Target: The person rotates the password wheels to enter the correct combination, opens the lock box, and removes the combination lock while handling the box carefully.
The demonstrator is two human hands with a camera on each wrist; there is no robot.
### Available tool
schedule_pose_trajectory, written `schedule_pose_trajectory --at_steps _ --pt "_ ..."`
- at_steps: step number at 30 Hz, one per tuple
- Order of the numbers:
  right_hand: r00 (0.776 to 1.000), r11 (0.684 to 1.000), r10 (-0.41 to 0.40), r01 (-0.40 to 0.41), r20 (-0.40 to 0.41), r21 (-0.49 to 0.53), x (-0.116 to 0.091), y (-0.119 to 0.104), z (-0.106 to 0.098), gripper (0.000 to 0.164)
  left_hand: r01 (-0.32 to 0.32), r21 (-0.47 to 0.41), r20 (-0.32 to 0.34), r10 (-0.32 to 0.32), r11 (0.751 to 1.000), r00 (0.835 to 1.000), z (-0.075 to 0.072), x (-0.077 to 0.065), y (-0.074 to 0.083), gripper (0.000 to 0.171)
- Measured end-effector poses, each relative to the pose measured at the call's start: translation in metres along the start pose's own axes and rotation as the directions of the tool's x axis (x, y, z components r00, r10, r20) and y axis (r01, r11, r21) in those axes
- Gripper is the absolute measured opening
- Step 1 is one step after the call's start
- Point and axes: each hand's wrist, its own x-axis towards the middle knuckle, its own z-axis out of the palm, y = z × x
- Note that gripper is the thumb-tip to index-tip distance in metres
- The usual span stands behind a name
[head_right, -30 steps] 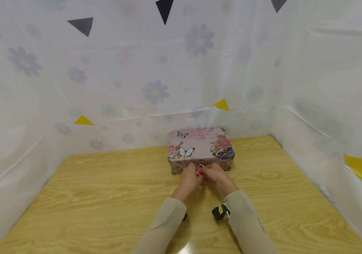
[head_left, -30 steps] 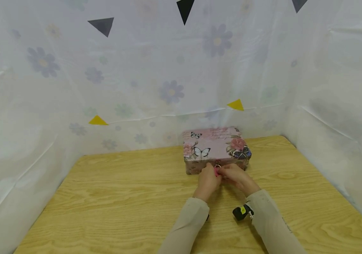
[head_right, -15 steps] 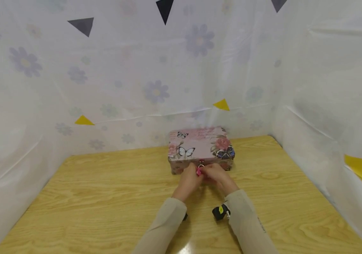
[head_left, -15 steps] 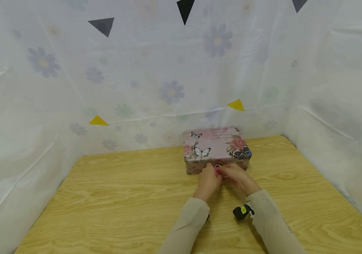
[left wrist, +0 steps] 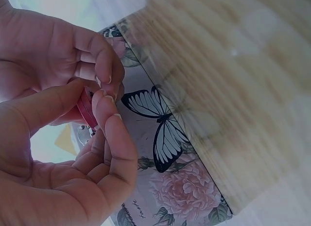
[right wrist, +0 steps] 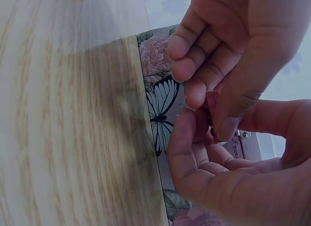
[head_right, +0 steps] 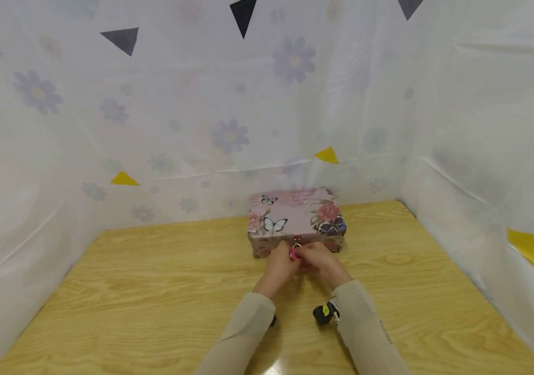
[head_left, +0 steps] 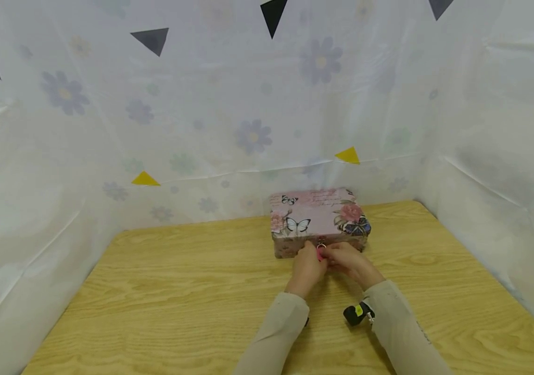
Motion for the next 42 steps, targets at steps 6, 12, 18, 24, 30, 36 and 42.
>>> schedule_pose_trajectory --at_steps 6,12,18,24,30,36,42 --pt "0.999 0.999 -0.034 0.033 0.024 0.024 0.0012 0.0021 -0.0002 0.021 -0.012 0.030 -0.011 0.013 0.999 1.000 0.0012 -0.0001 -0.0003 0.028" --pt "1.000 0.999 -0.027 0.027 0.013 0.029 0.0023 0.0013 -0.0003 0.019 -0.007 0.040 -0.001 0.007 0.999 1.000 -0.0001 0.0002 0.0018 0.030" --pt "1.000 1.000 -0.011 0.011 -0.008 0.003 0.0020 0.0006 -0.0001 0.022 -0.007 0.031 0.000 0.007 1.000 1.000 0.0002 0.0003 0.0015 0.028" --pt "1.000 1.000 -0.008 0.008 -0.023 -0.013 0.0023 0.0000 0.0002 0.024 -0.003 0.029 -0.008 0.003 1.000 1.000 -0.0004 0.0003 0.0019 0.028" --pt "0.999 0.999 -0.001 0.002 -0.035 0.033 0.0024 0.0003 0.0007 0.026 -0.007 0.047 -0.030 0.008 0.999 1.000 0.0006 0.0014 0.0013 0.026" --pt "1.000 0.999 0.007 -0.006 -0.014 0.036 0.0016 0.0007 -0.0010 0.023 -0.002 0.027 -0.016 0.002 1.000 1.000 -0.0005 0.0010 0.0015 0.027" --pt "1.000 1.000 -0.012 0.012 0.003 0.004 0.0013 0.0019 -0.0021 0.023 -0.005 0.033 -0.016 0.005 0.999 1.000 0.0009 0.0007 0.0010 0.026"
